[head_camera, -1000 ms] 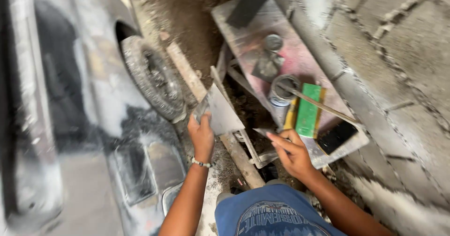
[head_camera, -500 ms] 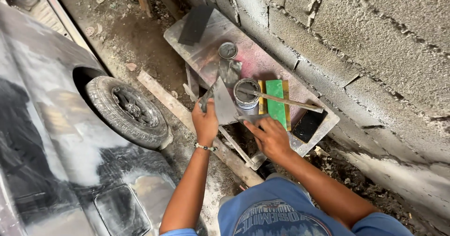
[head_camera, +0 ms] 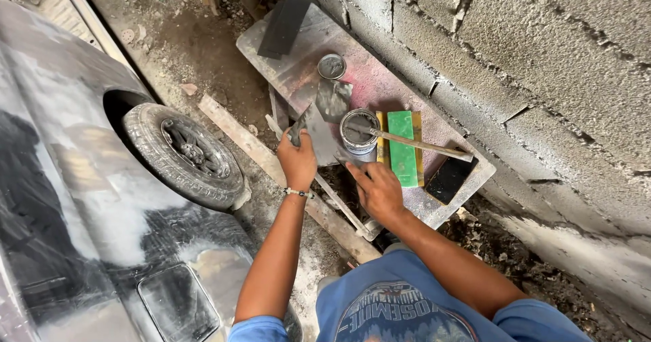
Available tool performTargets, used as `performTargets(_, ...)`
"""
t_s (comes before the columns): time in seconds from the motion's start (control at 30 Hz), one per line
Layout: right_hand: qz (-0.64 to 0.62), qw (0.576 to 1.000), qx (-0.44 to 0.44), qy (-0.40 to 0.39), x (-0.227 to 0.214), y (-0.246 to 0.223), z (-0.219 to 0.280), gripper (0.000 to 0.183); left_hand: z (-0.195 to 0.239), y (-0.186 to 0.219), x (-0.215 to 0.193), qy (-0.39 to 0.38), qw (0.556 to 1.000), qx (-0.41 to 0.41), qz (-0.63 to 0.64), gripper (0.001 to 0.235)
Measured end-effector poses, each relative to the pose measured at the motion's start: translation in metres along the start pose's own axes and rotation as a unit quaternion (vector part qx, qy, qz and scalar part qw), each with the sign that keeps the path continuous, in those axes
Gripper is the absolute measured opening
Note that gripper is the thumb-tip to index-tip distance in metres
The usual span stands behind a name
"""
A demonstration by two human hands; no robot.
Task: The recorder is applying and smoothing body filler onto a car's exterior panel using metal spreaders.
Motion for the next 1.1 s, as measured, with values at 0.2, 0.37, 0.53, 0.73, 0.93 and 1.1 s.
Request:
performTargets(0.2,0.002,1.0,0.013,0.004,0.008,0.003,-0.001,0.048,0.0,-0.023,0.008,-0.006,1.0,0.009,-0.023,0.02)
performTargets(0.37,0.024,0.999,0.02,0.017,0.01,0.007,-0.01,0.047,0.011,-0.033,0.021,-0.017,1.0,0.01,-0.01,0.022)
performTargets(0.53,0.029,0.999,0.015,0.042,0.003,0.011,-0.02,0.043,0.02,-0.052,0.032,-0.032,0.998,-0.047,-0.019,0.025)
performTargets(0.73,0.063,0.997,-0.022,0.028,0.001,0.009,-0.019,0.045,0.014,-0.072,0.034,-0.012,0.998,0.012,0.067,0.025)
performTargets(0.93,0.058,0.998,0.012,0.024,0.012,0.01,-0.023,0.043,0.008,-0.062,0.031,-0.039,0.995,-0.077,0.056,0.025)
performTargets(1.1,0.061,0.997,0.043,0.021,0.014,0.005,-0.024,0.042,0.002,-0.044,0.032,-0.013,1.0,-0.015,-0.022,0.027)
Point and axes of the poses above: each hand's wrist, its own z-axis away from the middle knuckle, its own x-axis out of the palm, y = z × x, the point moved 2 cm from there along -z, towards the middle knuckle, and after that the axes turned 15 degrees about x, right-handed, at the moved point
